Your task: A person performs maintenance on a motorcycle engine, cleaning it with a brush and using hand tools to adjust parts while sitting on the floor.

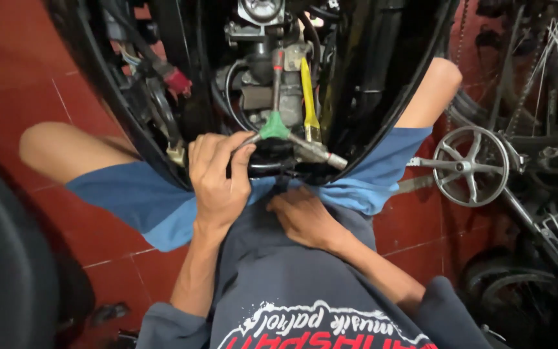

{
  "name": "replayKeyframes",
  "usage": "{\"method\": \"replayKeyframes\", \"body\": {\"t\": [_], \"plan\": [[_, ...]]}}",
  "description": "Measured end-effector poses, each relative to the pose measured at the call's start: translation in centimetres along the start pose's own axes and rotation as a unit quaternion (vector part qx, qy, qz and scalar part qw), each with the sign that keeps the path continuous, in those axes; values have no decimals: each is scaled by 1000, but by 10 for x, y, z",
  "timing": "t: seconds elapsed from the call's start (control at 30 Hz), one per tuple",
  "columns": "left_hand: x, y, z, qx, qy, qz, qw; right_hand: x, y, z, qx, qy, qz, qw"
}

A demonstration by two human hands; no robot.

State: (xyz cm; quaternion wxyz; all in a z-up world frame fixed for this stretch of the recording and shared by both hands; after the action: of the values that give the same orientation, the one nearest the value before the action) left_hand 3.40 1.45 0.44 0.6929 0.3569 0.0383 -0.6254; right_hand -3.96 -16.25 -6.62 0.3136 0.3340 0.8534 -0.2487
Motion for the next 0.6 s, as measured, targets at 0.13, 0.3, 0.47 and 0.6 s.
{"method": "replayKeyframes", "body": {"t": [0.13,0.3,0.47,0.6], "plan": [[2,-4,-2,-5,-4,-9,1000,9,5,15,4,-3,13,1000],[6,-8,-4,3,7,-11,1000,41,18,38,117,34,39,992],[9,-13,-11,17,23,-9,1000,27,35,27,-67,-209,231,948],[11,-15,-5,14,24,6,1000,34,53,23,-106,-332,280,895]]}}
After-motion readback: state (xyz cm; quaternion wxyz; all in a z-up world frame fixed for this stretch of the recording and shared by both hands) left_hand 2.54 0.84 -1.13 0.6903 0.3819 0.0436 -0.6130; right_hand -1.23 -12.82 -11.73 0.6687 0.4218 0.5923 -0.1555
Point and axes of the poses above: each hand's wrist, its own y-axis towards the middle knuckle, its own x-axis out of the palm, z = x × y, the point moved 3 cm from there along y, towards the middle knuckle, and after that the axes turned 7 degrees about -z, right-handed, at the moved point
